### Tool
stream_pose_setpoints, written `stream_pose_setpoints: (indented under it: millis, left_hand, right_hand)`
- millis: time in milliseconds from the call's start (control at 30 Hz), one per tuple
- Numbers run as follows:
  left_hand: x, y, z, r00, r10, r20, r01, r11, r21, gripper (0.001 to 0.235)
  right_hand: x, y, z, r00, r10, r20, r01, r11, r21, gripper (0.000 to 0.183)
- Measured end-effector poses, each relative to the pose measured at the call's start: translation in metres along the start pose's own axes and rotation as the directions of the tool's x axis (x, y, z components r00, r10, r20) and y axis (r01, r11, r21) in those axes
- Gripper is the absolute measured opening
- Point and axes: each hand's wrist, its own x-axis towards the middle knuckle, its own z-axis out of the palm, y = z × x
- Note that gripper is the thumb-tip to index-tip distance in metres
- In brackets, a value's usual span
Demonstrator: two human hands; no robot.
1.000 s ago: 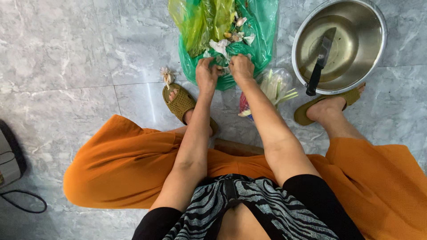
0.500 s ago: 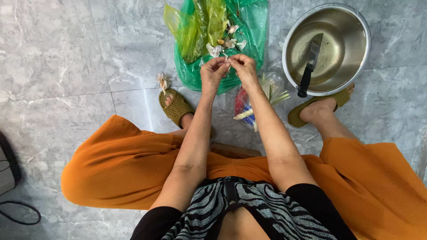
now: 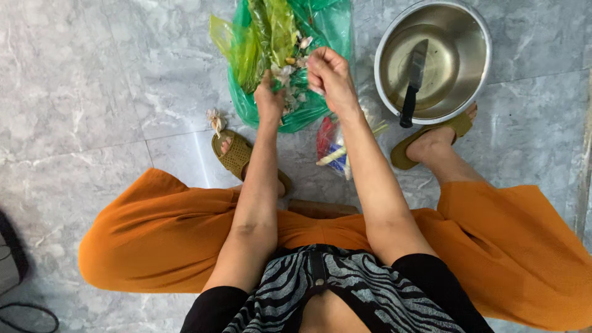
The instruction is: The person sits on the floor and uses a knife to peel garlic cloves. They separate the cloves from the bulb, remove the skins, and place the peeled cloves into a metal bowl.
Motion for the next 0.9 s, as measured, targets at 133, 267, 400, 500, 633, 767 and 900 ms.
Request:
stream_pose_setpoints:
  millis: [133,267,400,500,633,767,900]
  left_hand:
    - [0.012,0.017,-0.010,0.983,0.171,-0.063,-0.169,0.985,0.032,0.038]
    - [0.010,0.049,-0.018,0.875,-0.096,0.475,0.376,0.753,-0.540,0.044]
    - [0.001,0.091,-0.014,0.912,0.135,0.387,0.110,0.828,-0.550,0.062]
    - [-0.004,0.100,-0.016,0.904,0.117,0.412,0.207,0.722,-0.660,0.059]
    - [-0.004,0.091,-0.014,0.891,0.057,0.450,0.304,0.661,-0.686,0.038]
    - [-0.004,0.085,-0.004,0.931,0.046,0.363,0.224,0.712,-0.665,0.023]
    - [-0.005,0.094,-0.004,0.967,-0.025,0.254,0.201,0.685,-0.700,0.013]
  right_hand:
    - [0.019,0.007,-0.012,0.979,0.178,0.095,-0.202,0.856,0.477,0.036]
    - [0.022,0.030,-0.028,0.990,0.114,0.079,-0.138,0.813,0.566,0.046]
    - [0.029,0.029,-0.025,0.998,0.045,0.035,-0.057,0.748,0.661,0.051]
    - [0.023,0.026,-0.020,0.991,-0.015,0.131,-0.079,0.725,0.684,0.053]
    - [0.017,0.012,-0.019,0.980,0.013,0.198,-0.136,0.774,0.619,0.057]
    - [0.016,0.004,-0.019,0.984,0.033,0.173,-0.124,0.829,0.545,0.060]
    - [0.020,0.001,-0.022,0.996,-0.003,0.084,-0.045,0.827,0.561,0.060]
